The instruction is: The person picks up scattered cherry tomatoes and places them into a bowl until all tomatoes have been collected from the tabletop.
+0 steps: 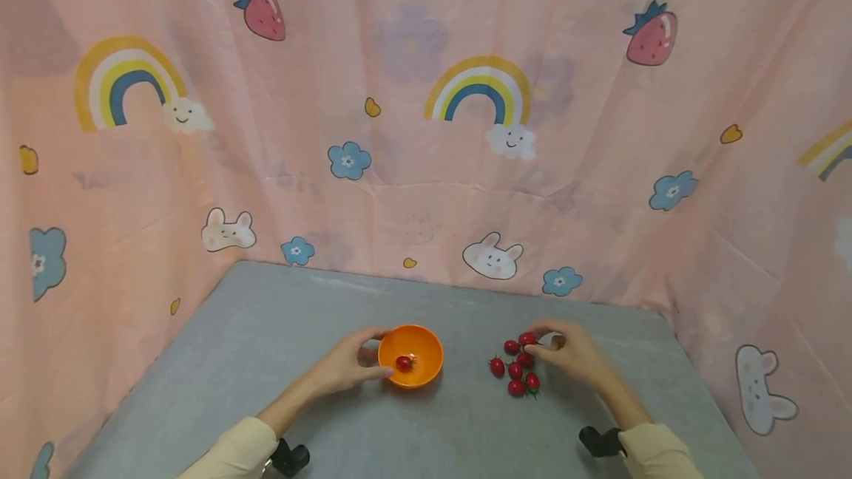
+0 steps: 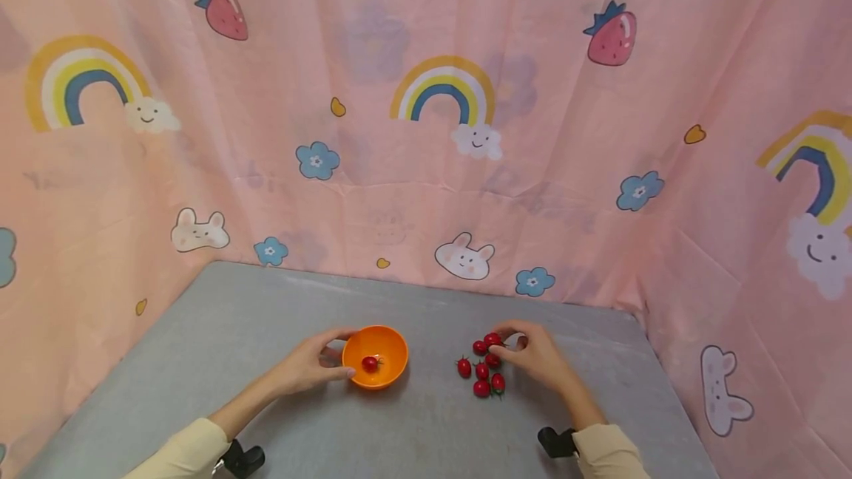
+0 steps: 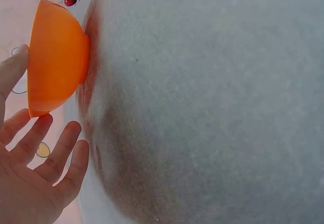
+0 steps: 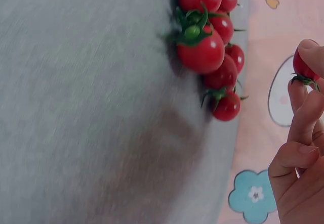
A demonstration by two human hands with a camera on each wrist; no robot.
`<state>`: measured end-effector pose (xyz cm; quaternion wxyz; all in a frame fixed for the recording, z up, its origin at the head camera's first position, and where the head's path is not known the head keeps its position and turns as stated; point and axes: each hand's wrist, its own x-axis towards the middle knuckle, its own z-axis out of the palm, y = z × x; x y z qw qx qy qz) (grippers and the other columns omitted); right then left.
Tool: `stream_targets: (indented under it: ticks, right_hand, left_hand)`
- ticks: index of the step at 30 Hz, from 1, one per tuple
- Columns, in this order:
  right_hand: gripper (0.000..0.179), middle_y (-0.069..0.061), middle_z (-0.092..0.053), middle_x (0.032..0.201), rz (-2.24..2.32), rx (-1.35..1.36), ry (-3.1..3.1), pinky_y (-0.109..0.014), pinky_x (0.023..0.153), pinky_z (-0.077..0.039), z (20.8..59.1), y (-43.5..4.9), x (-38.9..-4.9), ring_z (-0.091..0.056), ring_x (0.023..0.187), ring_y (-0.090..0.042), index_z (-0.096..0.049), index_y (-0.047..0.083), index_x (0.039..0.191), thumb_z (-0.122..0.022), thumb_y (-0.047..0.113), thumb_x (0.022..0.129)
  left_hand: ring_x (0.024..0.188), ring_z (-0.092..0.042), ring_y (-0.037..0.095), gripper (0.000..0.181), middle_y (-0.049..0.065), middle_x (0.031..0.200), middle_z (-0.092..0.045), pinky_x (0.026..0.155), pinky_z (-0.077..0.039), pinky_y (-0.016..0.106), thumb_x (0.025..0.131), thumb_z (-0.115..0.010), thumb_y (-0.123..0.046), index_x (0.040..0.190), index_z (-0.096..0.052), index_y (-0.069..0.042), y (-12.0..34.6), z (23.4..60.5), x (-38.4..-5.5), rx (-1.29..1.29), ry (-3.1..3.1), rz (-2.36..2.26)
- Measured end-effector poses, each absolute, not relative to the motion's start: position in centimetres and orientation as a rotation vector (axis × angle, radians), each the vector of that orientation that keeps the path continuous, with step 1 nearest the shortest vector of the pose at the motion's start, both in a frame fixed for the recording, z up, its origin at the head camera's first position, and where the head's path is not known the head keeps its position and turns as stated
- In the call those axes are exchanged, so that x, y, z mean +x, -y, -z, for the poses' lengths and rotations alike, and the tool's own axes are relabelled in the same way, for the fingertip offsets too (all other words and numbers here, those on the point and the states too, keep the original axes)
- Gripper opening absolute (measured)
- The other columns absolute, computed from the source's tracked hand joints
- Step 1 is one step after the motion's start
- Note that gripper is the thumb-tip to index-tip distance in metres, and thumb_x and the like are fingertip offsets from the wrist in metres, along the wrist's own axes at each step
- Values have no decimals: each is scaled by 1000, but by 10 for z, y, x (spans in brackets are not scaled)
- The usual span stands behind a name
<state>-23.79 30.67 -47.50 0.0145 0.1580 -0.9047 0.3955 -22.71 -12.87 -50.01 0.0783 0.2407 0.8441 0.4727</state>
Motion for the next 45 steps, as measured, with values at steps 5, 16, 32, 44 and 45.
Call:
stream_targets:
  ticks: [5,16,32,44,45]
  right_hand:
    - [26,-1,-69,101,-1252,534,2798,-26,51,-45,474,-295,-239,-52,61,-18,-74,13,111,-82,24,89]
    - [23,-1,-68,98,-1283,585,2822,-26,50,-46,471,-266,-243,-53,59,-18,-74,12,110,-81,17,89]
    - [19,3,-68,98,-1314,704,2804,-25,48,-44,467,-231,-250,-51,57,-17,-75,17,108,-81,20,90]
    - [23,2,-69,101,-1340,707,2836,-26,51,-48,465,-207,-249,-53,61,-17,-75,14,111,-82,19,89]
    - [23,1,-69,101,-1340,713,2835,-27,51,-49,465,-205,-249,-53,61,-17,-75,14,110,-82,18,89]
  left_hand:
    - [108,-65,32,67,17,140,-56,90,-56,47,89,-82,-28,144,-52,-4,129,500,-227,722,-2529,-1416]
    - [108,-64,31,67,16,141,-56,89,-56,46,89,-82,-29,144,-53,-4,129,498,-227,723,-2542,-1402]
    - [108,-64,30,68,14,142,-55,90,-56,44,89,-82,-29,145,-52,-4,129,497,-227,731,-2559,-1373]
    - [108,-64,28,68,13,142,-55,89,-56,44,89,-82,-30,145,-52,-5,130,497,-227,725,-2559,-1368]
    - [108,-64,28,69,13,142,-55,90,-56,44,89,-82,-30,145,-52,-5,130,497,-227,725,-2559,-1367]
